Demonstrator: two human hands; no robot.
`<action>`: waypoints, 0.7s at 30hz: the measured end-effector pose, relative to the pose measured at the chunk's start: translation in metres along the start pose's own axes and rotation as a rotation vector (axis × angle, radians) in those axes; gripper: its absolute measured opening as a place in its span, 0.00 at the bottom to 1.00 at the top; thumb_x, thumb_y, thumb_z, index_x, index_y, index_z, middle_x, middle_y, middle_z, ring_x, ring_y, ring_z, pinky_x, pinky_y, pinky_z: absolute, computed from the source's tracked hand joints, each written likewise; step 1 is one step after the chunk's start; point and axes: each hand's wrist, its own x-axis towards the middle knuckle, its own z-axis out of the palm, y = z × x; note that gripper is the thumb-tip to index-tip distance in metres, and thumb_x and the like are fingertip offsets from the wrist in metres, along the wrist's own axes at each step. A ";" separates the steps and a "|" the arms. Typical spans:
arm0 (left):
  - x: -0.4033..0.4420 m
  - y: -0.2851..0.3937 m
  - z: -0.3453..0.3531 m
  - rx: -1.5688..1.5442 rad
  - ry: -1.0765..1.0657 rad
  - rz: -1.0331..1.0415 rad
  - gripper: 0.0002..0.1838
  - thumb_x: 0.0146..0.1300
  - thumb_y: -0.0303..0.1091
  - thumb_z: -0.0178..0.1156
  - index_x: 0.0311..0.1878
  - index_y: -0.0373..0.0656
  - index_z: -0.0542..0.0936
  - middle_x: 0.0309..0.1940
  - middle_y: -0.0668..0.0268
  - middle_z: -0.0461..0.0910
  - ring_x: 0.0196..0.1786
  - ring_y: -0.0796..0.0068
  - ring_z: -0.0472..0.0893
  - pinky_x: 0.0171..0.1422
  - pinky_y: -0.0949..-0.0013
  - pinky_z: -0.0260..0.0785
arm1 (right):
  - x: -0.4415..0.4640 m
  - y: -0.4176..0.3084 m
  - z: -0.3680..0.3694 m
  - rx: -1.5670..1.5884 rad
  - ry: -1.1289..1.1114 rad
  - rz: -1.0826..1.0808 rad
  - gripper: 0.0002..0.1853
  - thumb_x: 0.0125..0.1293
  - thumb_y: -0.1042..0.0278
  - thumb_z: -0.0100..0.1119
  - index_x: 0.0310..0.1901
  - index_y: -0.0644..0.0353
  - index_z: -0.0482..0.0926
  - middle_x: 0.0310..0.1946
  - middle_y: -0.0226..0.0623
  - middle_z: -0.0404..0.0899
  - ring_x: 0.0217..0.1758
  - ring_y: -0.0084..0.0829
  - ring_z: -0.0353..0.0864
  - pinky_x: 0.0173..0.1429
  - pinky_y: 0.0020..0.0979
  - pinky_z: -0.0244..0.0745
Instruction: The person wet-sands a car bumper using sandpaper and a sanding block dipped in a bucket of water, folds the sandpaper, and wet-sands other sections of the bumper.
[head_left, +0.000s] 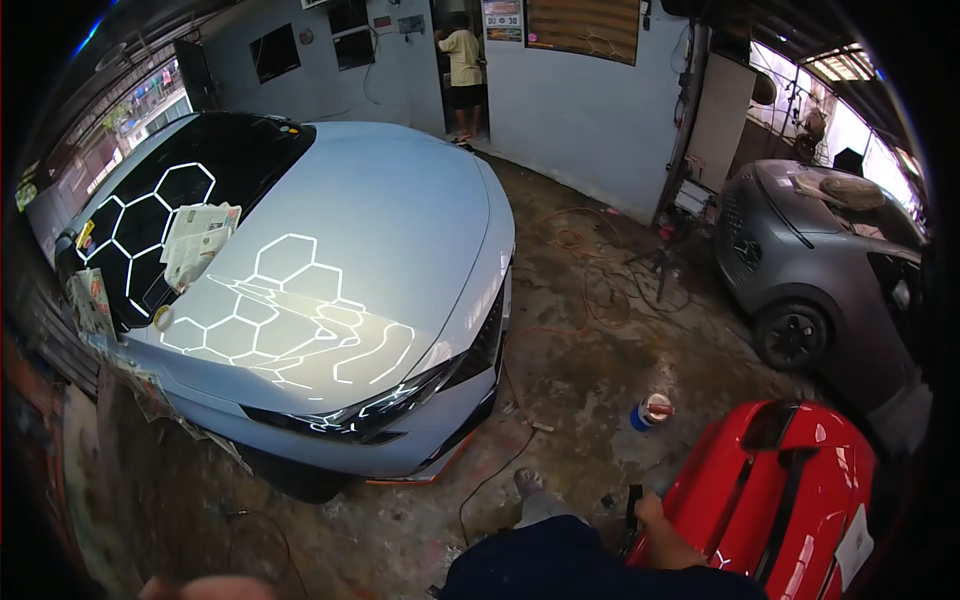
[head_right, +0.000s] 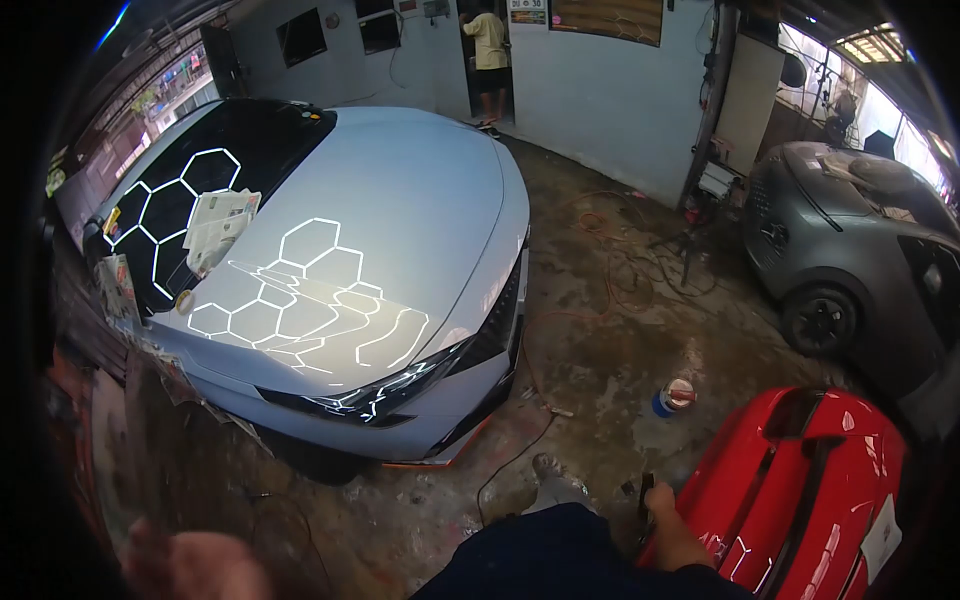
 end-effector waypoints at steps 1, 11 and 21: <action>-0.049 -0.016 -0.011 0.002 -0.037 -0.073 0.42 0.77 0.66 0.37 0.78 0.39 0.60 0.70 0.32 0.64 0.68 0.45 0.74 0.72 0.49 0.69 | 0.002 -0.006 -0.004 0.057 0.029 0.023 0.20 0.60 0.66 0.58 0.51 0.66 0.84 0.49 0.65 0.82 0.58 0.55 0.82 0.61 0.49 0.77; -0.308 0.141 0.091 -0.544 -0.772 -1.489 0.25 0.76 0.45 0.54 0.66 0.36 0.73 0.64 0.53 0.73 0.67 0.60 0.73 0.70 0.61 0.66 | -0.072 -0.203 -0.069 0.967 -0.171 -0.059 0.15 0.65 0.72 0.65 0.50 0.72 0.79 0.40 0.43 0.83 0.43 0.36 0.82 0.46 0.41 0.78; -0.366 0.210 0.141 -0.895 -0.681 -2.724 0.23 0.71 0.47 0.65 0.57 0.42 0.71 0.52 0.59 0.77 0.55 0.62 0.82 0.61 0.57 0.79 | -0.089 -0.298 -0.016 1.319 -0.812 -0.157 0.15 0.68 0.71 0.63 0.51 0.73 0.79 0.43 0.43 0.83 0.43 0.35 0.84 0.49 0.37 0.79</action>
